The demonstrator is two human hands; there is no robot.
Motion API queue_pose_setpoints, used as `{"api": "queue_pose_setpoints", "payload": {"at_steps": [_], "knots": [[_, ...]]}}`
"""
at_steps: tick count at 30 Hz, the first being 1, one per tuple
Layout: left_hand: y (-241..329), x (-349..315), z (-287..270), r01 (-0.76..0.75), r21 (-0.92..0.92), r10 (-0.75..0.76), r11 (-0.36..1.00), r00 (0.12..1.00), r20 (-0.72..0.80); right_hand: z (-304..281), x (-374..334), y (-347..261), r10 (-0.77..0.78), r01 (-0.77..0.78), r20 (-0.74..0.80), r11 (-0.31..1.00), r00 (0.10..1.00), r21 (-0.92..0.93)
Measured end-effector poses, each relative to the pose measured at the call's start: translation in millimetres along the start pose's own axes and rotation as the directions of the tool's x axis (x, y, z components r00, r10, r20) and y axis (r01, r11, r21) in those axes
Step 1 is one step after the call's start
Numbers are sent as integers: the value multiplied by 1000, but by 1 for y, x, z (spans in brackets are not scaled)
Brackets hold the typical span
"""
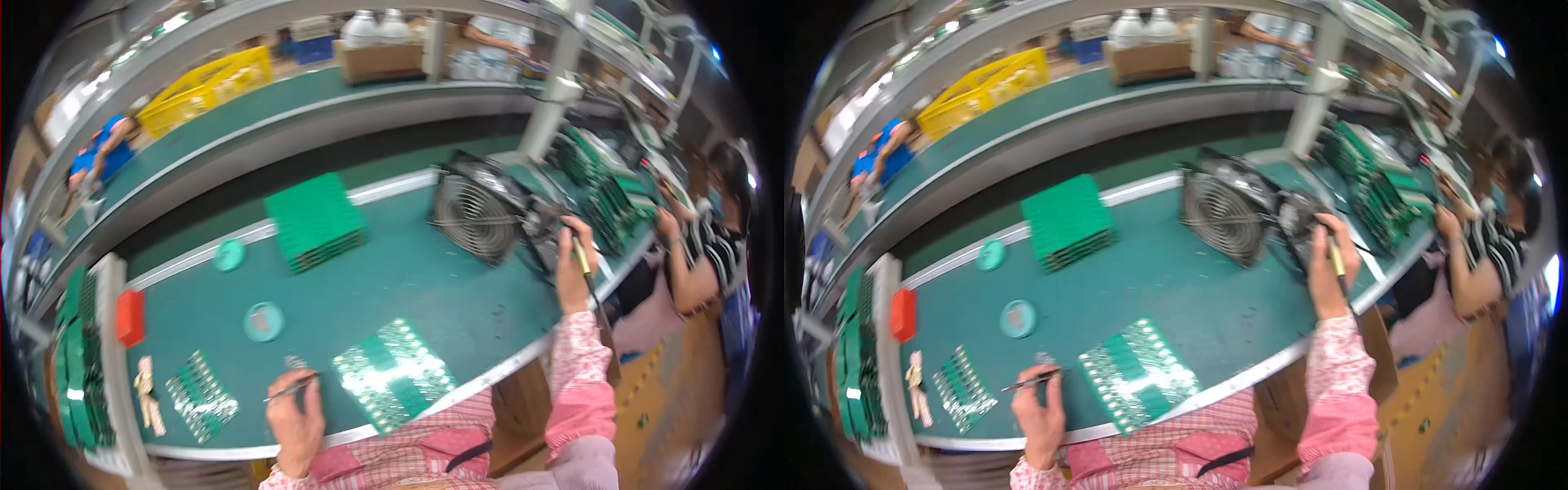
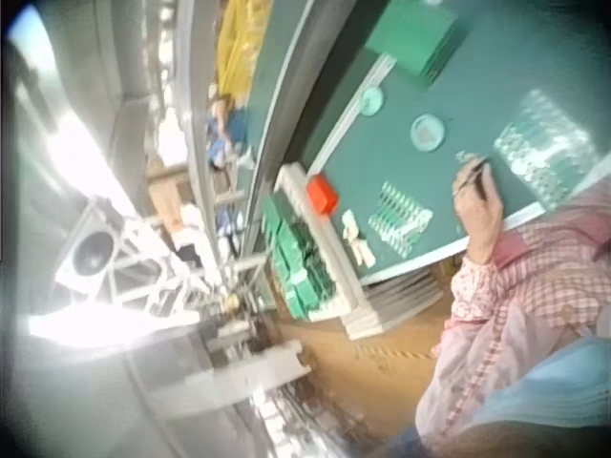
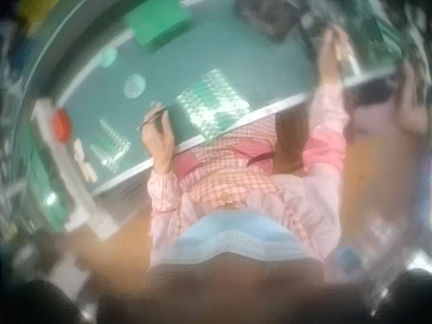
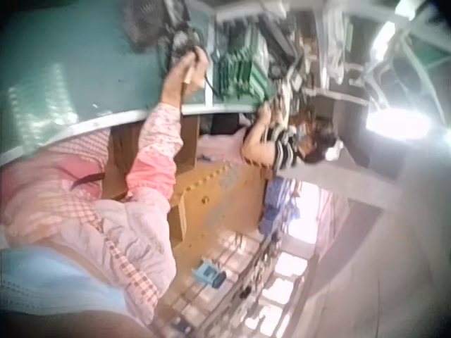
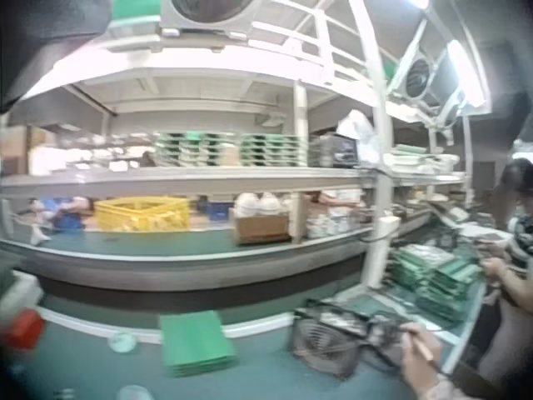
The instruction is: The person places small electronic components onto a circuit board using tweezers and solders them in place with a soldering iron.
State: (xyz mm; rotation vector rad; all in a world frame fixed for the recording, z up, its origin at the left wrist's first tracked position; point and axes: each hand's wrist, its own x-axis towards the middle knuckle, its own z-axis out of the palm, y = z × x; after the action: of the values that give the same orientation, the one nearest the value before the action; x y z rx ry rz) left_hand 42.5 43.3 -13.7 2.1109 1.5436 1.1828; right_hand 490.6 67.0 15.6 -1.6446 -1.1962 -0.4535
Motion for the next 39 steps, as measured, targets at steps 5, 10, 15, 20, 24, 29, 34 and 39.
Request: {"api": "queue_pose_setpoints", "payload": {"at_steps": [5, 10, 15, 20, 24, 29, 34, 39], "knots": [[8, -1, 2, -30, -37, 30, 999, 1000, -2, -25, -14, 53, 179, -208, 212, 970, 961, 125], [19, 5, -1, -163, -45, 166, 986, 984, 62, -49, -94, -23, 81, -152, 212, 926, 974, 346], [34, 7, 4, -488, -51, 483, 871, 835, 264, -11, -126, -153, -361, 181, 476, 906, 802, 383], [39, 10, -6, -589, 8, 543, 808, 749, 381, 6, -129, -180, -493, 253, 535, 851, 686, 460], [31, 2, -22, -587, 10, 523, 810, 728, 443, 3, -119, -188, -652, 372, 553, 755, 519, 540], [21, -7, -28, -574, -15, 509, 819, 713, 482, 2, -109, -193, -668, 234, 595, 730, 448, 643], [3, -3, -30, -232, -63, 241, 971, 929, 282, 12, -132, -174, -390, 40, 570, 847, 723, 530], [-15, 7, -24, 91, -24, -90, 996, 995, 35, 4, -150, -163, -57, -156, 486, 908, 872, 388]]}}
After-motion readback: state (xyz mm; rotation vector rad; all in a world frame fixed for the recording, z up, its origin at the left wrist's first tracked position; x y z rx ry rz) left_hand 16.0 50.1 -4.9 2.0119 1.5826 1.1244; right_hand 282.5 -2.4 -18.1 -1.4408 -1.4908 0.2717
